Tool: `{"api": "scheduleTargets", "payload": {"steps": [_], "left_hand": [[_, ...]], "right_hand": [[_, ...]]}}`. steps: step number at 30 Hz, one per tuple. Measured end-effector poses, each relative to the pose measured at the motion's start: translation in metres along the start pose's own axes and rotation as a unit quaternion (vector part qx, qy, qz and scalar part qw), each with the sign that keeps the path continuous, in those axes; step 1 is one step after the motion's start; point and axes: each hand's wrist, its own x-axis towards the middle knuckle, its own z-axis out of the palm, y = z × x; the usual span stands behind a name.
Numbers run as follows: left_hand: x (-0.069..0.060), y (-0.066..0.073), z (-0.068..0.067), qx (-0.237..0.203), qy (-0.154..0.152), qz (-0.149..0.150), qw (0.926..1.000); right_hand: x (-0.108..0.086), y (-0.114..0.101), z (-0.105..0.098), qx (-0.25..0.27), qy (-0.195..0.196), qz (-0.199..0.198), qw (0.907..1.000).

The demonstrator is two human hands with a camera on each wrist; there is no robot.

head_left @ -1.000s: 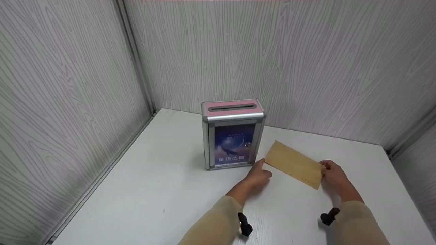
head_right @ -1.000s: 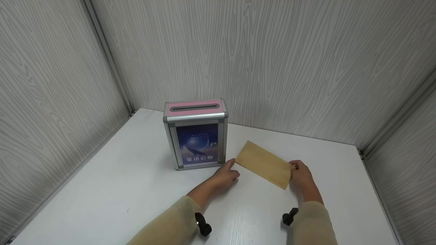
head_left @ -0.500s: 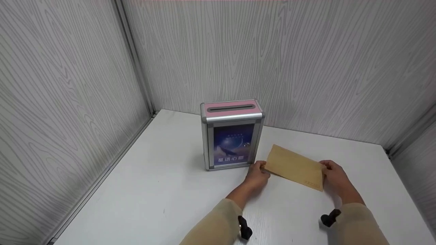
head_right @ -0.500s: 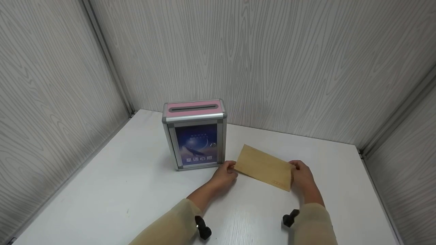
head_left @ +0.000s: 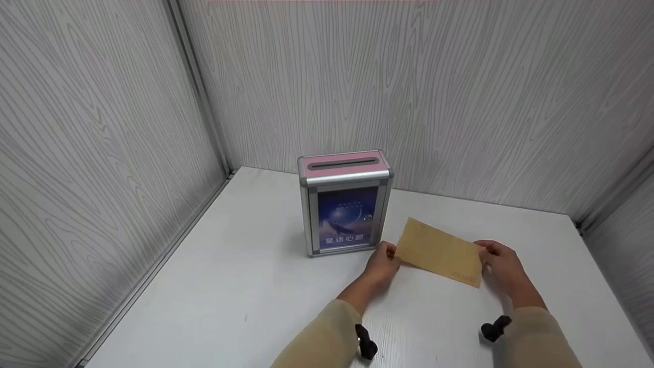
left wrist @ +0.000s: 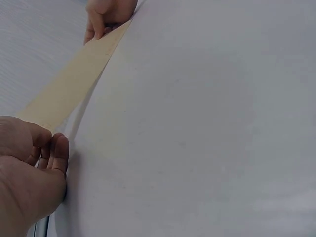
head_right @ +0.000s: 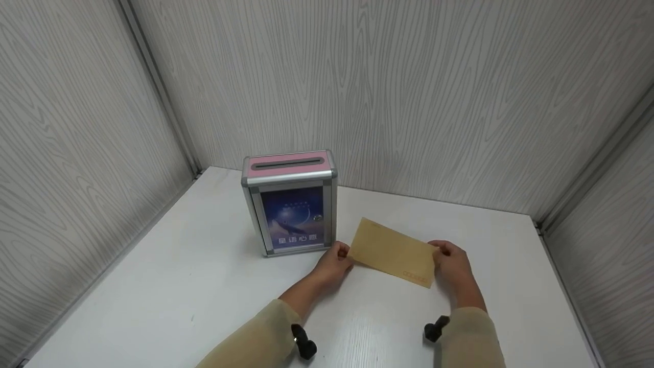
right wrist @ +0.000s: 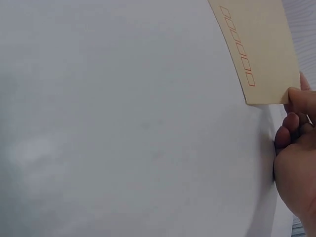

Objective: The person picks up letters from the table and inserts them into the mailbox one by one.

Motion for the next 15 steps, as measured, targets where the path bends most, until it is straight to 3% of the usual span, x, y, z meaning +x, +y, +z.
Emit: {"api": "scheduleTargets", "payload": {"steps": [6,13,15], "left_hand": [[0.007,-0.003,-0.003,-0.011,0.004,0.007,0.9999],[0.008,-0.007,-0.011,-0.111,-0.024,-0.029,0.9932],[0.005,-0.005,-0.016,-0.116,-0.03,-0.031,0.9923]], "right_hand": [[0.007,0.0,0.003,0.019,0.02,0.001,0.9996],[0.005,-0.002,0.004,0.022,0.012,0.005,0.9997],[0.002,-0.003,0.003,0.027,0.01,0.002,0.9996]]}}
